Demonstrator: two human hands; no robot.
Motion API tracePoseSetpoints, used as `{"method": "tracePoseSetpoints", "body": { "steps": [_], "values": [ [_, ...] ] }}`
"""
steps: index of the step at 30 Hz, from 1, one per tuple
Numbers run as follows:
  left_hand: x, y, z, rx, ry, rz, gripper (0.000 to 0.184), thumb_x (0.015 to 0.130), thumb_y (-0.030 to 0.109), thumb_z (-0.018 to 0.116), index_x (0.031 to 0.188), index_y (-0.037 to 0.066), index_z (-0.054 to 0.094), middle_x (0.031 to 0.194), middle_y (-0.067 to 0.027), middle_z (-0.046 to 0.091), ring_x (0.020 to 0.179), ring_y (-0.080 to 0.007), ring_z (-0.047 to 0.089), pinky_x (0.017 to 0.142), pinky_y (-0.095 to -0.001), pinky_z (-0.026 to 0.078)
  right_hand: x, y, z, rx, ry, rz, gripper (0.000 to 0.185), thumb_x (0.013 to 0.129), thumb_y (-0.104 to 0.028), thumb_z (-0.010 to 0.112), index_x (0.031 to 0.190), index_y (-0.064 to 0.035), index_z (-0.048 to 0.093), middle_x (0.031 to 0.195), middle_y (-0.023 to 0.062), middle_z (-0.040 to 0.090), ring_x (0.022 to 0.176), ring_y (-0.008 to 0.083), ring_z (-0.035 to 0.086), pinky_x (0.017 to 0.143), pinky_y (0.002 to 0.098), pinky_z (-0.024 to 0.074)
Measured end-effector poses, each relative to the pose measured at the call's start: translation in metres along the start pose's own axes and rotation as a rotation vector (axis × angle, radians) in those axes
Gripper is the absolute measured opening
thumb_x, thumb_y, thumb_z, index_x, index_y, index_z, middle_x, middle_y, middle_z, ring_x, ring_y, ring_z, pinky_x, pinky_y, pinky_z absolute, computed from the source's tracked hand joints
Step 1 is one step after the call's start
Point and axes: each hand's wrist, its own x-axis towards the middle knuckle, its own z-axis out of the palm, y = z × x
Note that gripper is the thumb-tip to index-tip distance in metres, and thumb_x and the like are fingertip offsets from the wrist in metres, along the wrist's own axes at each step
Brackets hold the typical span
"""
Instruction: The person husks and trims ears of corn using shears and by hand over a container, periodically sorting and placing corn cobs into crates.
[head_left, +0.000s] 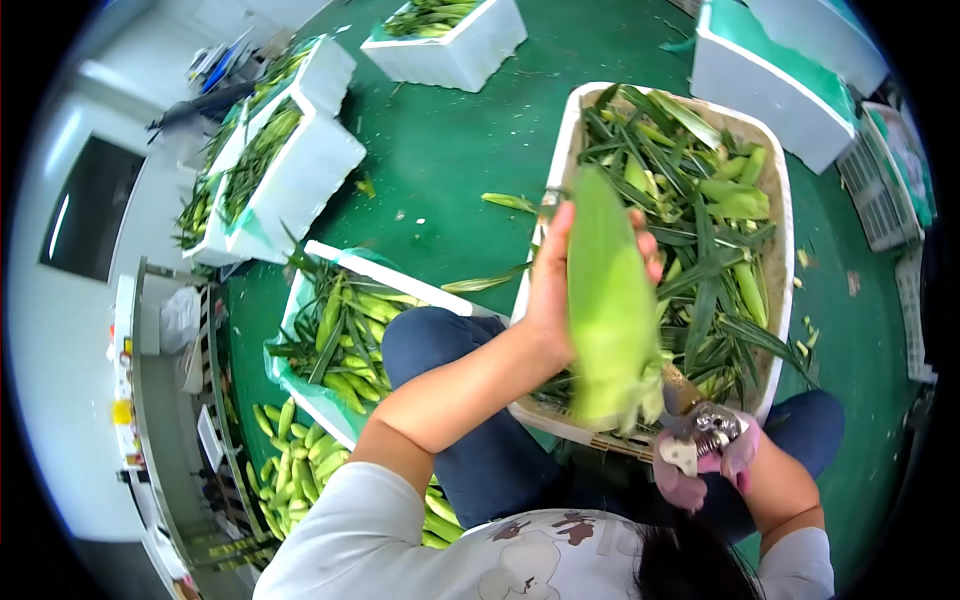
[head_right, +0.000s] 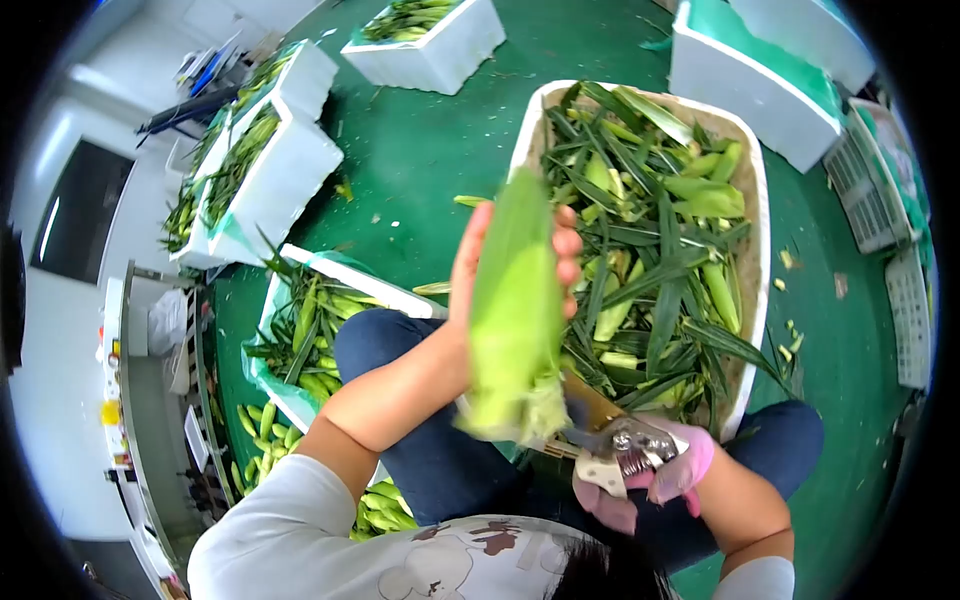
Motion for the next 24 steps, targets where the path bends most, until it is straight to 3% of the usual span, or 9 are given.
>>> {"method": "tracePoseSetpoints", "body": {
  "steps": [1, 3, 7, 10, 12, 13, 17, 19, 24],
  "values": [
    [0.003, 0.002, -0.011, -0.188, -0.241, -0.176, 0.065, 0.097, 0.059, 0.045, 0.132, 0.004, 0.044, 0.092, -0.0076, 0.058, 0.073, -0.0204, 0.061, 0.063, -0.0351, 0.049, -0.004, 0.003, -0.001, 0.07, -0.071, 0.006, 0.048, 0.071, -0.023, 0.079, 0.106, 0.0039, 0.059, 0.077, 0.0098, 0.061, 0.069, 0.0241, 0.059, 0.06, 0.0359, 0.0483],
    [-0.002, 0.018, -0.005, 0.019, -0.36, -0.167, 0.067, 0.097, 0.063, 0.04, 0.129, 0.004, 0.043, 0.079, -0.006, 0.053, 0.063, -0.0181, 0.056, 0.058, -0.0335, 0.041, -0.011, -0.005, -0.005, 0.108, -0.133, -0.094, 0.057, 0.069, -0.026, 0.08, 0.11, 0.007, 0.058, 0.076, 0.0106, 0.061, 0.066, 0.0246, 0.059, 0.059, 0.0363, 0.0472],
    [-0.002, 0.018, 0.013, 0.156, 0.322, -0.075, 0.073, 0.095, 0.072, 0.036, 0.128, 0.008, 0.051, 0.094, -0.0101, 0.063, 0.078, -0.0238, 0.063, 0.088, -0.0444, 0.051, -0.029, -0.042, -0.003, -0.385, 0.181, -0.186, 0.068, 0.069, -0.038, 0.084, 0.111, 0.0069, 0.055, 0.079, 0.0133, 0.06, 0.067, 0.0265, 0.062, 0.061, 0.0395, 0.0488],
    [0.001, 0.006, -0.037, 0.386, 0.409, -0.295, 0.068, 0.093, 0.066, 0.051, 0.13, 0.009, 0.054, 0.105, -0.0133, 0.066, 0.091, -0.025, 0.067, 0.077, -0.0426, 0.057, -0.009, -0.057, 0.003, -0.739, 0.522, -0.466, 0.087, 0.073, -0.045, 0.082, 0.134, 0.0042, 0.044, 0.097, 0.0139, 0.061, 0.076, 0.0255, 0.061, 0.069, 0.0414, 0.0517],
    [0.008, -0.006, -0.056, 0.424, 0.405, -0.257, 0.062, 0.091, 0.056, 0.063, 0.128, 0.006, 0.055, 0.106, -0.0143, 0.066, 0.091, -0.0245, 0.068, 0.077, -0.0411, 0.058, 0.011, -0.063, 0.003, -0.677, 0.744, -0.804, 0.074, 0.077, -0.043, 0.077, 0.127, 0.0031, 0.047, 0.095, 0.0079, 0.057, 0.082, 0.0226, 0.057, 0.071, 0.0368, 0.0488],
    [0.01, -0.006, -0.056, 0.398, 0.374, -0.225, 0.064, 0.093, 0.054, 0.061, 0.131, 0.004, 0.053, 0.114, -0.0152, 0.065, 0.098, -0.0251, 0.067, 0.084, -0.0398, 0.058, -0.013, -0.082, -0.023, -0.536, 0.615, -0.73, 0.065, 0.083, -0.042, 0.072, 0.129, -0.001, 0.049, 0.096, 0.0072, 0.057, 0.089, 0.0215, 0.057, 0.077, 0.037, 0.05],
    [0.016, 0.001, -0.035, 0.261, 0.231, -0.048, 0.07, 0.089, 0.05, 0.054, 0.137, 0.0, 0.049, 0.141, -0.0172, 0.052, 0.132, -0.028, 0.051, 0.109, -0.0427, 0.044, -0.056, -0.097, -0.07, -0.153, 1.15, -0.955, 0.029, 0.094, -0.026, 0.061, 0.113, -0.0051, 0.055, 0.1, 0.0085, 0.061, 0.094, 0.0236, 0.061, 0.087, 0.0381, 0.0525],
    [0.014, 0.001, -0.025, 0.217, 0.256, 0.025, 0.064, 0.089, 0.048, 0.053, 0.133, 0.002, 0.052, 0.141, -0.0167, 0.053, 0.132, -0.0275, 0.051, 0.111, -0.0427, 0.041, -0.064, -0.082, -0.093, -0.069, 1.271, -0.897, 0.026, 0.091, -0.016, 0.062, 0.112, -0.0037, 0.054, 0.104, 0.0135, 0.065, 0.097, 0.0249, 0.063, 0.087, 0.0405, 0.0544],
    [0.008, -0.008, -0.042, 0.663, 0.583, 0.088, 0.076, 0.08, 0.066, 0.071, 0.129, 0.009, 0.054, 0.115, -0.0102, 0.061, 0.104, -0.0235, 0.059, 0.089, -0.0424, 0.052, 0.016, -0.026, -0.038, -0.603, 1.094, -0.415, 0.047, 0.082, -0.009, 0.071, 0.124, -0.0005, 0.052, 0.115, 0.0125, 0.063, 0.098, 0.0194, 0.063, 0.088, 0.0357, 0.0527]
  ]
}}
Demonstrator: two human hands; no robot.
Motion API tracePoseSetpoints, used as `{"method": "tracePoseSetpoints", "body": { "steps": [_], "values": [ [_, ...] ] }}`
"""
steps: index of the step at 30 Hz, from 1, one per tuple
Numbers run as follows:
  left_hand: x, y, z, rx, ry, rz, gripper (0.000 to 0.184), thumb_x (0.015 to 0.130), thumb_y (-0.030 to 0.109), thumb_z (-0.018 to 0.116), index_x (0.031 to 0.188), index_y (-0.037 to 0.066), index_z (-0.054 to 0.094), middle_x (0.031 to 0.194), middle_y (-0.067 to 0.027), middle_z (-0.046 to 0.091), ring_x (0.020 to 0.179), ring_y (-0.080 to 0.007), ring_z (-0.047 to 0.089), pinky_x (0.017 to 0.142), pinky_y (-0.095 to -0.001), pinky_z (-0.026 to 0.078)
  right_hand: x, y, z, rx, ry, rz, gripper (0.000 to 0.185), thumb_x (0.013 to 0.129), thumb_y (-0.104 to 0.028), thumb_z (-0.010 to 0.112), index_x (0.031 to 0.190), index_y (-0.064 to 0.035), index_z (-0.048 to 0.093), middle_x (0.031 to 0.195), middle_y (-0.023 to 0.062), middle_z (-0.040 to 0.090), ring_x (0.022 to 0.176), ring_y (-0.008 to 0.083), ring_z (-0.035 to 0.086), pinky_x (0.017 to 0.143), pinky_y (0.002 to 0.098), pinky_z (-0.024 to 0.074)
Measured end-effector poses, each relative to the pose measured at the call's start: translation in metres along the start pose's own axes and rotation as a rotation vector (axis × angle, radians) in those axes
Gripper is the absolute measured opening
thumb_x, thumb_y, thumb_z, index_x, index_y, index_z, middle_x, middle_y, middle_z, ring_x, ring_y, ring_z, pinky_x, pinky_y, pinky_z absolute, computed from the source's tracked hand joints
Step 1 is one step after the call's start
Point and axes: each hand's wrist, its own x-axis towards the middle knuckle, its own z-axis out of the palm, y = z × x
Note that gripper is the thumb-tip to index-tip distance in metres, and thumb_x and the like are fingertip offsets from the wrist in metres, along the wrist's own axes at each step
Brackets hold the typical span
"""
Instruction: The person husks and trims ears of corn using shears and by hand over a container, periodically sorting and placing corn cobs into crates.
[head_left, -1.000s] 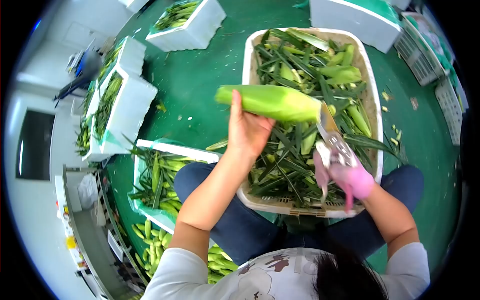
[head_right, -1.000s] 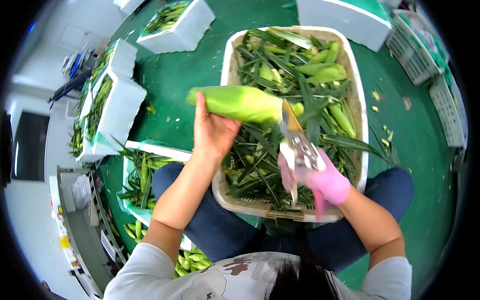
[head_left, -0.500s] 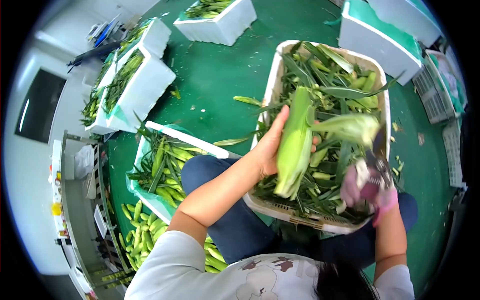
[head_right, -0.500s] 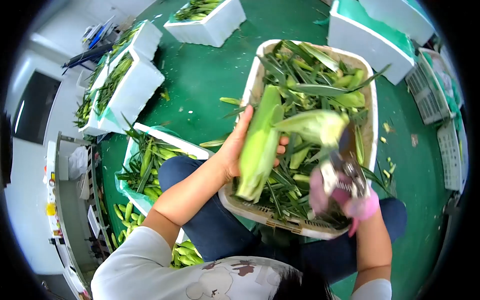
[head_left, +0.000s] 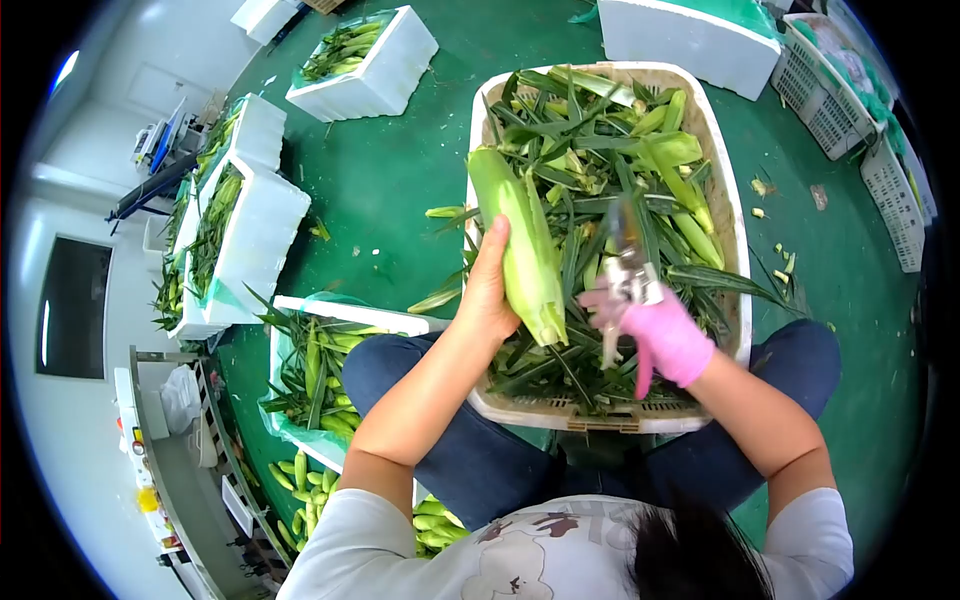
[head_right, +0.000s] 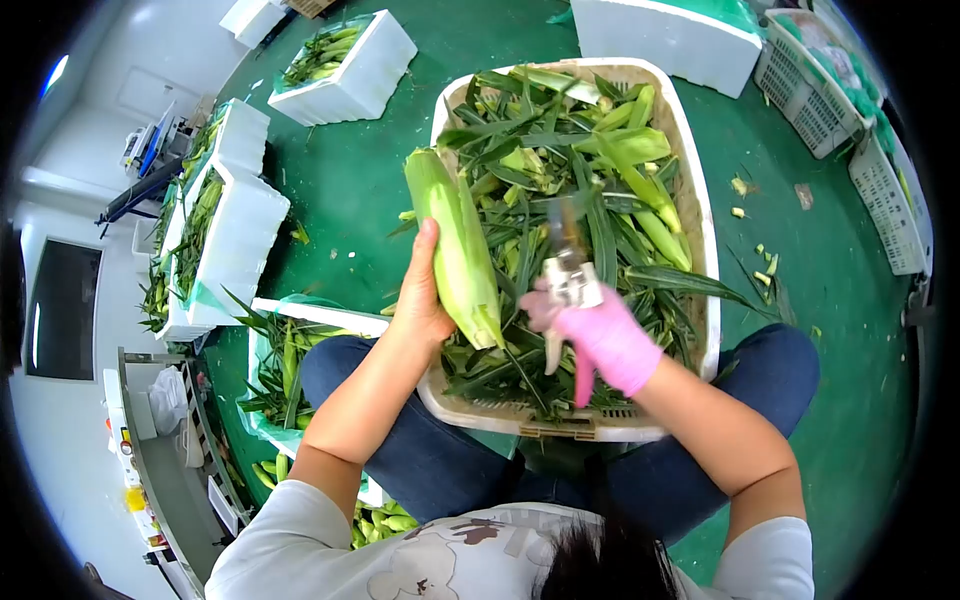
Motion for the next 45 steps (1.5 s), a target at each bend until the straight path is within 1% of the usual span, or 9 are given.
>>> {"method": "tracePoseSetpoints", "body": {
  "steps": [5, 11, 15, 22, 26, 28, 31, 37, 45],
  "values": [
    [-0.002, -0.026, 0.003, -0.003, -0.093, 0.019, 0.078, 0.086, 0.065, 0.064, 0.139, 0.01, 0.046, 0.13, -0.0114, 0.057, 0.121, -0.0271, 0.055, 0.104, -0.0471, 0.045, 0.001, 0.011, 0.016, -0.497, 0.0, -0.249, 0.046, 0.079, -0.01, 0.071, 0.12, 0.0023, 0.054, 0.097, 0.0047, 0.06, 0.087, 0.0132, 0.058, 0.08, 0.0288, 0.0507],
    [-0.012, 0.007, 0.016, -0.238, -0.342, -0.026, 0.069, 0.098, 0.06, 0.043, 0.143, 0.008, 0.044, 0.138, -0.0137, 0.056, 0.122, -0.0274, 0.057, 0.102, -0.045, 0.049, 0.001, -0.025, -0.029, -0.296, 0.226, -0.097, 0.047, 0.079, -0.019, 0.065, 0.12, 0.0026, 0.055, 0.095, 0.0076, 0.063, 0.08, 0.0163, 0.06, 0.078, 0.0308, 0.0527],
    [-0.008, 0.004, 0.001, 0.274, -0.264, 0.059, 0.057, 0.098, 0.037, 0.061, 0.142, 0.006, 0.044, 0.126, -0.0115, 0.061, 0.115, -0.0211, 0.06, 0.094, -0.0373, 0.052, 0.006, -0.061, -0.04, -1.041, 0.546, -0.378, 0.049, 0.079, -0.02, 0.071, 0.12, 0.0014, 0.054, 0.092, 0.0104, 0.064, 0.082, 0.0196, 0.061, 0.078, 0.0346, 0.0516],
    [-0.023, 0.0, 0.007, 0.805, -0.173, 0.346, 0.067, 0.089, 0.028, 0.076, 0.143, 0.004, 0.044, 0.126, -0.0104, 0.061, 0.114, -0.0179, 0.058, 0.098, -0.0311, 0.046, -0.016, -0.075, -0.032, -0.722, -0.111, -0.051, 0.05, 0.078, -0.026, 0.075, 0.117, -0.0013, 0.056, 0.099, 0.0057, 0.058, 0.093, 0.0163, 0.054, 0.089, 0.0303, 0.0439],
    [-0.045, 0.019, 0.007, 1.406, -0.211, 0.335, 0.073, 0.084, 0.037, 0.077, 0.142, 0.005, 0.047, 0.132, -0.0197, 0.06, 0.119, -0.0285, 0.061, 0.1, -0.0366, 0.047, 0.0, -0.039, -0.049, -0.453, -0.255, 0.061, 0.063, 0.08, -0.026, 0.072, 0.13, -0.0008, 0.044, 0.114, 0.0118, 0.054, 0.087, 0.0161, 0.068, 0.035, 0.0258, 0.0496],
    [-0.06, 0.015, 0.006, 1.442, -0.286, 0.245, 0.073, 0.083, 0.035, 0.078, 0.142, 0.004, 0.046, 0.132, -0.0201, 0.06, 0.119, -0.0314, 0.061, 0.1, -0.0372, 0.047, 0.011, -0.02, -0.05, -0.437, -0.335, 0.051, 0.063, 0.08, -0.019, 0.072, 0.132, -0.001, 0.042, 0.116, 0.0123, 0.052, 0.074, 0.0157, 0.068, 0.029, 0.0252, 0.0489],
    [-0.076, -0.004, -0.013, 1.385, -0.24, 0.197, 0.073, 0.082, 0.03, 0.078, 0.141, 0.002, 0.046, 0.129, -0.0207, 0.06, 0.118, -0.0302, 0.061, 0.1, -0.0366, 0.047, 0.022, -0.013, -0.041, -0.652, -0.276, 0.066, 0.044, 0.079, -0.015, 0.075, 0.117, 0.0005, 0.059, 0.096, 0.0064, 0.062, 0.073, 0.0149, 0.064, 0.053, 0.0259, 0.0551],
    [-0.077, -0.017, -0.036, 1.025, -0.308, 0.325, 0.069, 0.075, 0.018, 0.083, 0.134, 0.0, 0.052, 0.123, -0.0116, 0.056, 0.115, -0.0226, 0.055, 0.101, -0.0324, 0.042, 0.048, -0.019, -0.052, 0.437, -0.01, 0.057, 0.028, 0.087, -0.011, 0.06, 0.112, -0.0012, 0.056, 0.093, 0.0071, 0.063, 0.085, 0.02, 0.065, 0.079, 0.036, 0.0578],
    [-0.066, -0.025, -0.012, 1.213, -0.046, 0.872, 0.072, 0.059, -0.008, 0.077, 0.126, 0.012, 0.059, 0.121, -0.012, 0.054, 0.117, -0.031, 0.052, 0.102, -0.039, 0.042, -0.023, -0.004, 0.007, 0.234, -0.111, 0.007, 0.041, 0.083, -0.02, 0.073, 0.117, -0.0044, 0.056, 0.092, 0.0047, 0.06, 0.076, 0.0152, 0.059, 0.067, 0.0297, 0.0502]
  ]
}}
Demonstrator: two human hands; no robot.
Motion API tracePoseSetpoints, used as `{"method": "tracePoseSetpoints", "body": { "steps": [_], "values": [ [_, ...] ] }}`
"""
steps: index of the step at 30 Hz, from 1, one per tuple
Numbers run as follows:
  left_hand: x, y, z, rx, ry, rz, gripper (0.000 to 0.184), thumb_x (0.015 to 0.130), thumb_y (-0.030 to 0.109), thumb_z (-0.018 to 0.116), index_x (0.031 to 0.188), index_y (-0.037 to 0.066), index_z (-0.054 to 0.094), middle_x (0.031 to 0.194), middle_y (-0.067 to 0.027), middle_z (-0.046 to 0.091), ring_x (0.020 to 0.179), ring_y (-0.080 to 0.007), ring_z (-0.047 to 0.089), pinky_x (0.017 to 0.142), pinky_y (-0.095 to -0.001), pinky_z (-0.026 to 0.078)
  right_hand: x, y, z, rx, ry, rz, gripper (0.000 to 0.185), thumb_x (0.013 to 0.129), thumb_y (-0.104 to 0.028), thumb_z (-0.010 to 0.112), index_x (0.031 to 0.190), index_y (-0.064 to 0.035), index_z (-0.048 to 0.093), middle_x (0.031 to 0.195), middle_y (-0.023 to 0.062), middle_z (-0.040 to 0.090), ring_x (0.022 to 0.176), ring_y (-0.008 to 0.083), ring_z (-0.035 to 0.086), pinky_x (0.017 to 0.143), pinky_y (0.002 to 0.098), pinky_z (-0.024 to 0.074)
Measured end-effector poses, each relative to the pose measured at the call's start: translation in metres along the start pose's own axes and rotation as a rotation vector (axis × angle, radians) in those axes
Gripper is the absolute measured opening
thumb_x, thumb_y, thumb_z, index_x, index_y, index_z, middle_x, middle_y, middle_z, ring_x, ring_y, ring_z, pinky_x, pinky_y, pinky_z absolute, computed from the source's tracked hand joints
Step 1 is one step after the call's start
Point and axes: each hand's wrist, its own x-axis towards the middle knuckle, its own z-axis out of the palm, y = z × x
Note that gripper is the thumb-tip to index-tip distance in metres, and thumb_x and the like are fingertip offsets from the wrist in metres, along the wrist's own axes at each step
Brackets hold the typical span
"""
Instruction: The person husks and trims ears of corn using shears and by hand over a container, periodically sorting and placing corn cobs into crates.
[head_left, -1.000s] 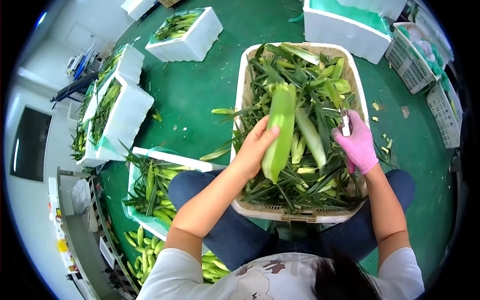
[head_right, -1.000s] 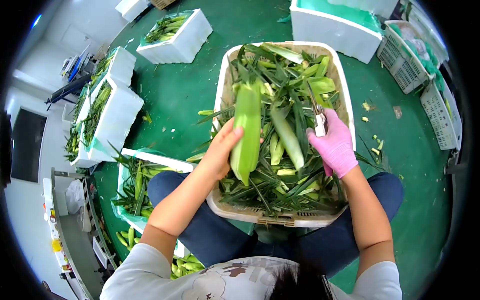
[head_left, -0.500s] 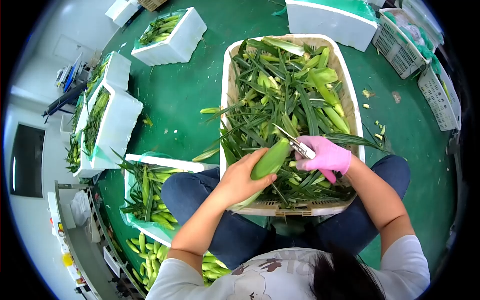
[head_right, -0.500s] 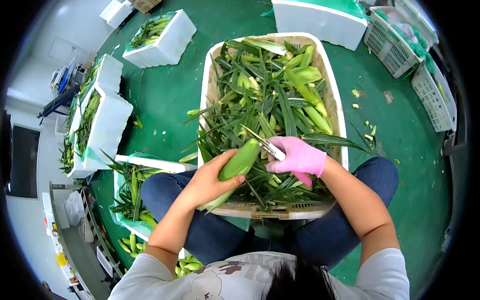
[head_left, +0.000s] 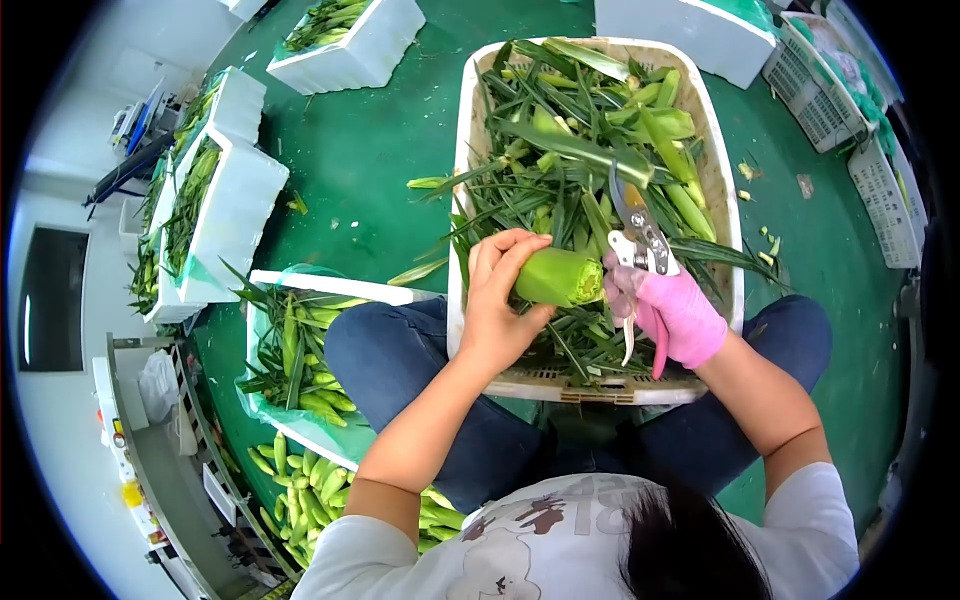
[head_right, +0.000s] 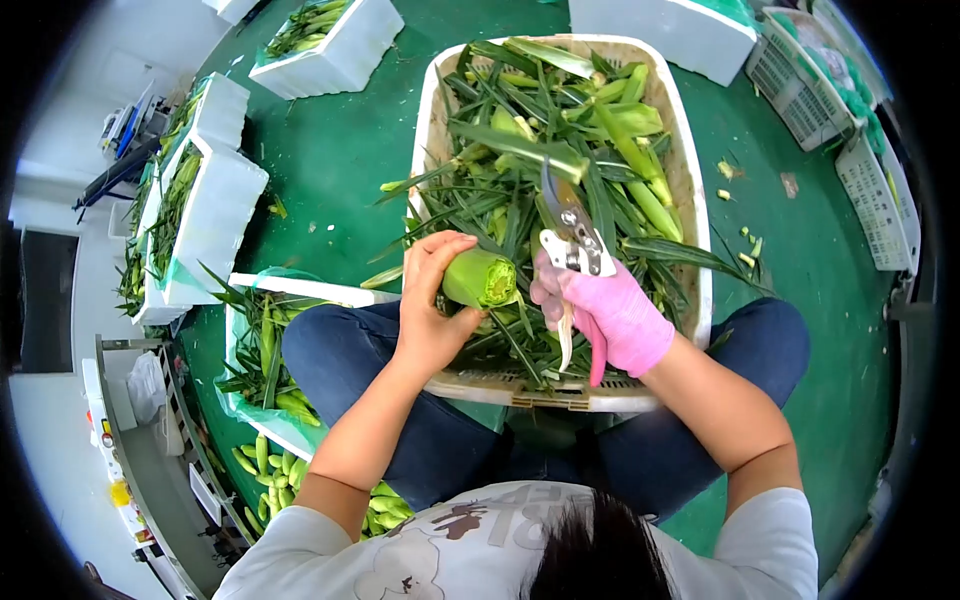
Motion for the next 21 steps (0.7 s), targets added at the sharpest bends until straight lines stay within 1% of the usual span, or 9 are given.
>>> {"method": "tracePoseSetpoints", "body": {
  "steps": [4, 10, 11, 13, 16, 17, 18, 20, 21],
  "values": [
    [-0.002, -0.003, 0.017, 0.071, -0.012, 0.026, 0.073, 0.057, -0.012, 0.07, 0.125, 0.012, 0.059, 0.123, -0.0119, 0.054, 0.118, -0.0322, 0.049, 0.102, -0.0399, 0.042, -0.008, -0.01, 0.023, -0.23, 0.145, -0.064, 0.034, 0.087, -0.018, 0.068, 0.116, -0.0025, 0.059, 0.085, 0.0026, 0.06, 0.074, 0.0121, 0.057, 0.07, 0.0274, 0.0478],
    [-0.007, -0.005, 0.034, 0.202, -0.001, 0.038, 0.07, 0.055, -0.012, 0.069, 0.121, 0.011, 0.062, 0.121, -0.0118, 0.053, 0.114, -0.0331, 0.049, 0.102, -0.0405, 0.04, -0.002, -0.004, -0.002, -0.659, 0.082, -0.203, 0.03, 0.084, -0.013, 0.063, 0.111, -0.0027, 0.059, 0.088, 0.0026, 0.06, 0.077, 0.0097, 0.057, 0.071, 0.0261, 0.0491],
    [-0.007, -0.005, 0.036, 0.247, 0.007, 0.06, 0.07, 0.055, -0.012, 0.07, 0.121, 0.01, 0.062, 0.121, -0.0118, 0.053, 0.114, -0.0333, 0.049, 0.102, -0.0406, 0.04, -0.003, -0.004, 0.001, -0.502, 0.078, -0.106, 0.029, 0.082, -0.009, 0.06, 0.11, -0.0029, 0.058, 0.086, 0.0037, 0.06, 0.075, 0.011, 0.058, 0.069, 0.0276, 0.0502],
    [-0.007, -0.008, 0.038, 0.302, -0.001, 0.099, 0.072, 0.056, -0.013, 0.07, 0.123, 0.011, 0.06, 0.12, -0.0121, 0.054, 0.116, -0.0337, 0.049, 0.103, -0.0406, 0.04, -0.002, 0.0, -0.004, -0.503, 0.067, -0.134, 0.03, 0.082, -0.008, 0.059, 0.111, -0.0026, 0.057, 0.087, 0.0047, 0.06, 0.073, 0.0116, 0.058, 0.067, 0.0282, 0.0505],
    [-0.008, -0.007, 0.047, -0.047, -0.059, -0.047, 0.072, 0.06, -0.013, 0.073, 0.127, 0.01, 0.056, 0.119, -0.0123, 0.054, 0.12, -0.031, 0.049, 0.104, -0.0395, 0.041, -0.004, 0.001, 0.001, -0.335, 0.055, -0.147, 0.032, 0.083, -0.007, 0.056, 0.115, -0.0018, 0.057, 0.088, 0.006, 0.06, 0.068, 0.0136, 0.057, 0.064, 0.0287, 0.0506],
    [-0.013, -0.015, 0.054, -0.232, -0.127, -0.111, 0.07, 0.067, -0.009, 0.079, 0.13, 0.008, 0.052, 0.125, -0.0129, 0.051, 0.121, -0.0295, 0.049, 0.104, -0.0386, 0.041, -0.005, -0.001, 0.005, -0.259, 0.054, -0.143, 0.033, 0.084, -0.007, 0.056, 0.116, -0.0015, 0.057, 0.088, 0.0063, 0.06, 0.068, 0.0137, 0.057, 0.064, 0.0288, 0.0506],
    [-0.024, -0.019, 0.064, -0.702, -0.186, -0.402, 0.076, 0.077, -0.005, 0.078, 0.141, 0.008, 0.041, 0.132, -0.0097, 0.049, 0.125, -0.0234, 0.048, 0.106, -0.0362, 0.042, -0.004, -0.001, 0.008, -0.184, 0.05, -0.139, 0.033, 0.084, -0.007, 0.055, 0.117, -0.0011, 0.057, 0.088, 0.0066, 0.059, 0.068, 0.0138, 0.057, 0.064, 0.0288, 0.0506],
    [-0.033, -0.018, 0.068, -1.012, -0.305, -0.649, 0.083, 0.083, -0.004, 0.075, 0.149, 0.009, 0.028, 0.139, -0.0083, 0.046, 0.128, -0.0202, 0.046, 0.106, -0.0345, 0.042, -0.007, 0.0, 0.011, -0.095, 0.106, -0.104, 0.036, 0.086, -0.007, 0.054, 0.121, 0.0004, 0.056, 0.087, 0.0074, 0.059, 0.072, 0.0141, 0.057, 0.063, 0.0291, 0.0506],
    [-0.031, -0.016, 0.067, -0.987, -0.295, -0.639, 0.089, 0.084, -0.002, 0.075, 0.153, 0.01, 0.02, 0.141, -0.0091, 0.044, 0.13, -0.021, 0.046, 0.108, -0.0353, 0.04, -0.008, 0.0, 0.005, -0.12, 0.063, -0.121, 0.036, 0.086, -0.007, 0.054, 0.121, 0.0001, 0.056, 0.089, 0.0073, 0.059, 0.071, 0.014, 0.057, 0.064, 0.029, 0.0509]
  ]
}}
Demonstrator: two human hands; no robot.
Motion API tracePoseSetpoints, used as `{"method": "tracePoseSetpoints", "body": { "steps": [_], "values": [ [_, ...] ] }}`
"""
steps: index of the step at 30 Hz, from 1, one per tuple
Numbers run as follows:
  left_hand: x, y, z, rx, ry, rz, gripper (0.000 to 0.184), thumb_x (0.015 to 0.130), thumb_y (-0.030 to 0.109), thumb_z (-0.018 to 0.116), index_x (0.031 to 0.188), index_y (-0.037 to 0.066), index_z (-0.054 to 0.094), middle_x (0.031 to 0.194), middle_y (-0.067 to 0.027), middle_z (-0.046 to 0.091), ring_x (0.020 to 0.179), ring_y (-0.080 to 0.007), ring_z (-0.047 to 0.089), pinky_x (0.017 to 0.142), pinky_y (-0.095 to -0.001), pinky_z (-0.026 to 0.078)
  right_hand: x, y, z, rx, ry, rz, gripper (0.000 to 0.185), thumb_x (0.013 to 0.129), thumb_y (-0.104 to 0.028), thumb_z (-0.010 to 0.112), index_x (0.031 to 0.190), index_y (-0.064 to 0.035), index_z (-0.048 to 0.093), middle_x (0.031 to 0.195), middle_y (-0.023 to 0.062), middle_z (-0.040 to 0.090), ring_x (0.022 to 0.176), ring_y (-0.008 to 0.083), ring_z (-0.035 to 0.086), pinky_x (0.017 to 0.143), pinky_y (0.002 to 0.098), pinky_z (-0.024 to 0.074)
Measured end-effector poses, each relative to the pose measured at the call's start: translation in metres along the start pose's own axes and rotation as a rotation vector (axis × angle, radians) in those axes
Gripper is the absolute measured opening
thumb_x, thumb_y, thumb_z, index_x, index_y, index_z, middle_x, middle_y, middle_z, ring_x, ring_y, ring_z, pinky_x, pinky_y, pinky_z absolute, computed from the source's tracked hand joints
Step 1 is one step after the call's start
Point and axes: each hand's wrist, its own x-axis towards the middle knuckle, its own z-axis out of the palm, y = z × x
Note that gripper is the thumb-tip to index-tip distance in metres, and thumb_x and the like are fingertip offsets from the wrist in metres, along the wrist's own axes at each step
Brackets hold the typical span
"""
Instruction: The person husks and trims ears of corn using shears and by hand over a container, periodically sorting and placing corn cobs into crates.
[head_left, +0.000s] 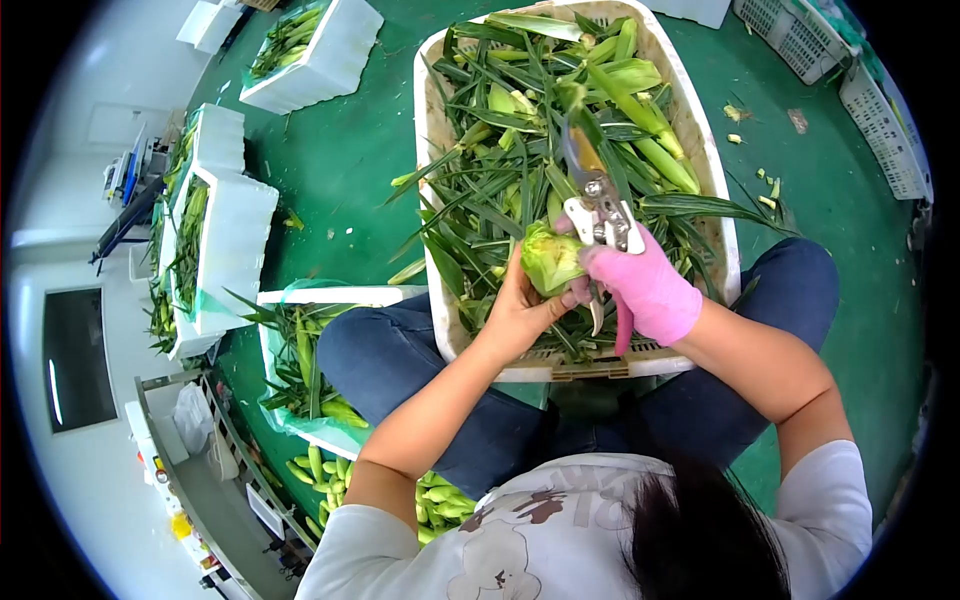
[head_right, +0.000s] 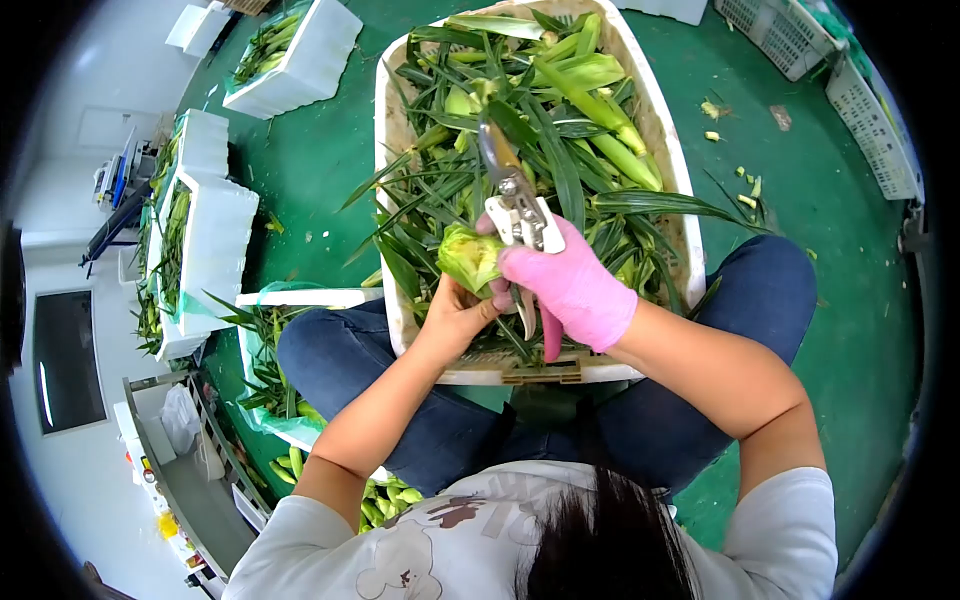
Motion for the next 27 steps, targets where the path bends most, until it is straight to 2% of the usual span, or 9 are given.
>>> {"method": "tracePoseSetpoints", "body": {
  "steps": [3, 5, 8, 9, 11, 14, 18, 25, 27],
  "values": [
    [0.006, 0.023, -0.01, 0.492, 0.115, 0.49, 0.069, 0.081, 0.02, 0.08, 0.134, 0.002, 0.039, 0.125, -0.0098, 0.049, 0.12, -0.0233, 0.05, 0.106, -0.0357, 0.038, 0.0, -0.004, -0.003, -0.127, 0.03, -0.029, 0.038, 0.086, -0.004, 0.054, 0.124, -0.0024, 0.055, 0.089, 0.0056, 0.059, 0.072, 0.0136, 0.058, 0.065, 0.029, 0.052],
    [-0.004, 0.05, 0.004, 0.898, 0.428, 0.748, 0.039, 0.08, 0.029, 0.078, 0.089, 0.003, 0.051, 0.089, -0.0123, 0.052, 0.081, -0.0263, 0.053, 0.073, -0.0344, 0.045, 0.001, 0.0, 0.006, -0.202, 0.119, -0.065, 0.039, 0.085, -0.002, 0.055, 0.124, -0.0034, 0.054, 0.088, 0.0046, 0.06, 0.073, 0.0133, 0.059, 0.066, 0.0291, 0.0524],
    [-0.007, 0.06, 0.039, 1.096, 0.529, 0.45, 0.044, 0.083, 0.033, 0.077, 0.07, 0.004, 0.047, 0.063, -0.0093, 0.048, 0.053, -0.0273, 0.049, 0.051, -0.0373, 0.041, 0.004, 0.008, 0.01, -0.537, 0.134, -0.41, 0.033, 0.085, -0.002, 0.055, 0.118, -0.0068, 0.055, 0.082, 0.0086, 0.059, 0.069, 0.0187, 0.061, 0.065, 0.0323, 0.051],
    [-0.005, 0.059, 0.044, 1.137, 0.571, 0.455, 0.042, 0.089, 0.032, 0.072, 0.071, 0.004, 0.046, 0.063, -0.0099, 0.049, 0.053, -0.0279, 0.05, 0.051, -0.0376, 0.041, 0.005, 0.01, 0.01, -0.676, 0.133, -0.564, 0.032, 0.085, -0.003, 0.056, 0.117, -0.0073, 0.055, 0.081, 0.0097, 0.059, 0.068, 0.02, 0.061, 0.065, 0.0329, 0.0507],
    [0.004, 0.047, 0.044, 1.203, 0.629, 0.563, 0.037, 0.098, 0.032, 0.062, 0.078, 0.002, 0.054, 0.064, -0.0079, 0.052, 0.053, -0.0225, 0.052, 0.051, -0.0343, 0.042, 0.002, 0.0, 0.006, -0.759, 0.118, -0.508, 0.03, 0.084, -0.003, 0.057, 0.113, -0.0079, 0.056, 0.079, 0.0114, 0.055, 0.067, 0.0223, 0.058, 0.066, 0.0334, 0.0491],
    [0.004, 0.039, 0.05, 0.426, 0.404, 0.359, 0.037, 0.104, 0.033, 0.051, 0.089, 0.001, 0.061, 0.066, -0.0051, 0.055, 0.055, -0.0172, 0.054, 0.052, -0.0308, 0.044, 0.005, -0.017, -0.011, -0.613, -0.055, -0.507, 0.032, 0.082, -0.004, 0.056, 0.114, -0.0071, 0.057, 0.083, 0.0061, 0.056, 0.067, 0.0164, 0.054, 0.064, 0.0301, 0.0469],
    [0.003, 0.054, 0.049, -0.204, 0.21, 0.258, 0.04, 0.106, 0.038, 0.044, 0.095, 0.002, 0.058, 0.063, -0.0035, 0.053, 0.047, -0.015, 0.047, 0.061, -0.0334, 0.053, 0.002, -0.037, -0.021, -0.045, -0.079, -0.143, 0.039, 0.085, -0.009, 0.054, 0.124, -0.0039, 0.055, 0.1, 0.0031, 0.059, 0.073, 0.0117, 0.054, 0.064, 0.0275, 0.0489],
    [-0.01, 0.071, 0.045, -0.229, 0.135, 0.087, 0.054, 0.106, 0.051, 0.034, 0.096, 0.004, 0.059, 0.063, -0.0035, 0.054, 0.052, -0.0195, 0.054, 0.065, -0.0401, 0.055, 0.012, -0.038, -0.041, 0.169, -0.276, -0.034, 0.039, 0.084, -0.011, 0.057, 0.122, -0.0047, 0.056, 0.101, 0.0061, 0.062, 0.071, 0.0113, 0.06, 0.06, 0.0254, 0.0507],
    [-0.014, 0.038, 0.002, -0.526, -0.264, -0.053, 0.08, 0.096, 0.075, 0.023, 0.11, 0.005, 0.06, 0.075, -0.0077, 0.062, 0.066, -0.0267, 0.063, 0.077, -0.0492, 0.055, 0.006, -0.038, -0.036, -0.002, -0.248, -0.117, 0.041, 0.082, -0.016, 0.061, 0.121, -0.0062, 0.057, 0.093, 0.0035, 0.063, 0.072, 0.0093, 0.061, 0.059, 0.0241, 0.0521]
  ]
}}
